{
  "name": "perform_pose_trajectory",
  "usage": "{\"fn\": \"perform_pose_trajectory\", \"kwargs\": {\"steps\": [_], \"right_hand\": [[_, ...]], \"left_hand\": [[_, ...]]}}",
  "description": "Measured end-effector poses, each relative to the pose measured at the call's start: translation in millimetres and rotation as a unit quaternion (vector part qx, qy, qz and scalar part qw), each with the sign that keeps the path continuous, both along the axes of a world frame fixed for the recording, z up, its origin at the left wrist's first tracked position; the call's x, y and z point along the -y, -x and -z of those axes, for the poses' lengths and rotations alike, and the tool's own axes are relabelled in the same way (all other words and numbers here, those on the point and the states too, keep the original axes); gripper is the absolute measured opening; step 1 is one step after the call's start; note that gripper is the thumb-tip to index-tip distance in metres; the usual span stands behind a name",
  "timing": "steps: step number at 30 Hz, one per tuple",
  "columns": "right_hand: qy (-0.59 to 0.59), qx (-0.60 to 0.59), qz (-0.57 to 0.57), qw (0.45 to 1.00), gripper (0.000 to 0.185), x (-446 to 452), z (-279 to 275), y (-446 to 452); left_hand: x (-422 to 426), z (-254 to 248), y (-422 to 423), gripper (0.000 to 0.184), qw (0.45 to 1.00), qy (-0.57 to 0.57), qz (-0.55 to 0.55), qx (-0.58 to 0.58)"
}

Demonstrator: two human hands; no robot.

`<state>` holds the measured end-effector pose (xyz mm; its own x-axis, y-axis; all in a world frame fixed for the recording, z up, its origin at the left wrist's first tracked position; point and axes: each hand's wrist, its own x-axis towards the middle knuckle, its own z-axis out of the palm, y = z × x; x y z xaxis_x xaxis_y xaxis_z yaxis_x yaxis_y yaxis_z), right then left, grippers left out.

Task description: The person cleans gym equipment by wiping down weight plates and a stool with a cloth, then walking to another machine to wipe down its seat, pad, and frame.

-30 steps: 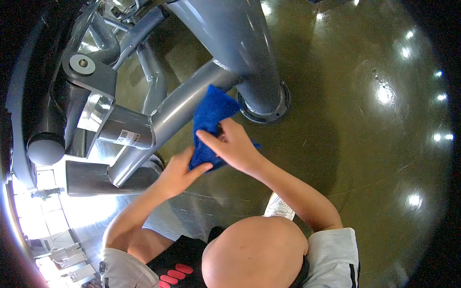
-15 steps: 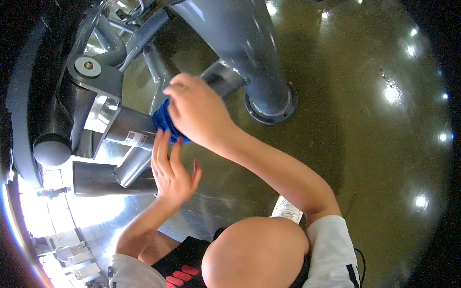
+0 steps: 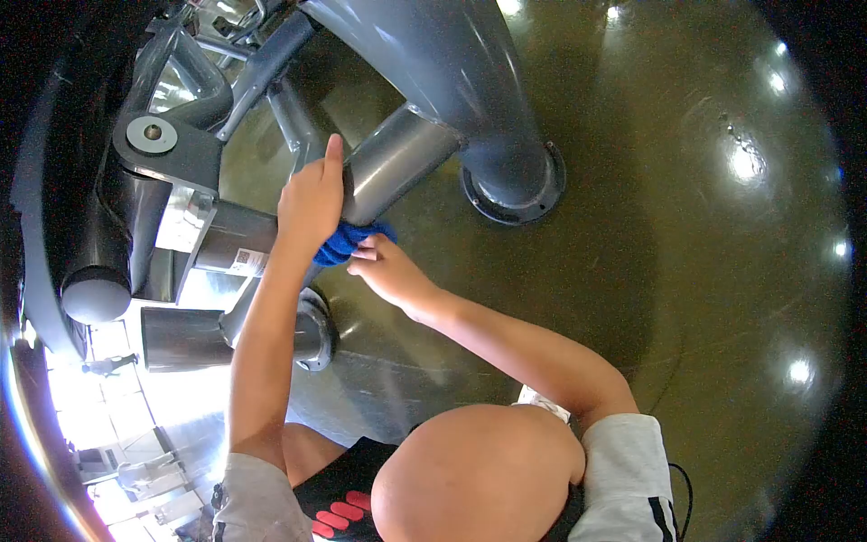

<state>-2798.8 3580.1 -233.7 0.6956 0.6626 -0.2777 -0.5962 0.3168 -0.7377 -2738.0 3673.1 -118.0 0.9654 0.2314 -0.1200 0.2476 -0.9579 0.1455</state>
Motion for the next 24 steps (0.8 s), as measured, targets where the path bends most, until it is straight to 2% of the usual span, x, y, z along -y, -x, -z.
{"fn": "perform_pose_trajectory", "kwargs": {"steps": [1,3,5,7,11,13,17,19,20,21,23,24], "right_hand": [[-0.002,-0.001,0.001,1.0,0.042,1,-2,-3],[-0.219,-0.077,0.073,0.97,0.046,6,-8,-11],[-0.267,-0.142,0.043,0.952,0.058,7,2,-27],[-0.293,-0.14,0.026,0.945,0.058,11,6,-37],[-0.285,-0.139,0.043,0.948,0.055,15,-6,-23],[-0.265,-0.137,0.064,0.952,0.052,21,-19,-16],[-0.236,-0.126,0.063,0.961,0.05,33,-32,-9],[-0.187,-0.078,0.112,0.973,0.045,35,-30,-8],[-0.189,-0.079,0.114,0.972,0.045,40,-27,-10],[-0.154,-0.052,0.108,0.981,0.048,48,-24,-13],[-0.12,-0.026,0.104,0.987,0.05,52,-22,-17],[-0.101,0.02,0.161,0.982,0.05,53,-26,-18]], "left_hand": [[-5,4,-8,0.059,0.999,-0.01,-0.03,-0.04],[-13,8,-20,0.063,0.998,-0.007,-0.036,-0.059],[-20,13,-27,0.068,0.996,-0.001,-0.045,-0.079],[-22,13,-31,0.075,0.986,0.142,-0.037,-0.08],[-20,14,-31,0.073,0.991,0.103,-0.037,-0.074],[-12,10,-26,0.073,0.995,-0.027,-0.058,-0.08],[25,-11,6,0.066,0.991,-0.013,-0.124,-0.048],[23,8,24,0.046,0.99,-0.07,-0.027,0.116],[25,17,33,0.046,0.978,-0.068,0.009,0.195],[29,22,38,0.046,0.979,-0.069,0.012,0.194],[35,28,45,0.047,0.959,-0.086,0.049,0.267],[37,24,45,0.051,0.969,-0.016,0.044,0.243]]}}
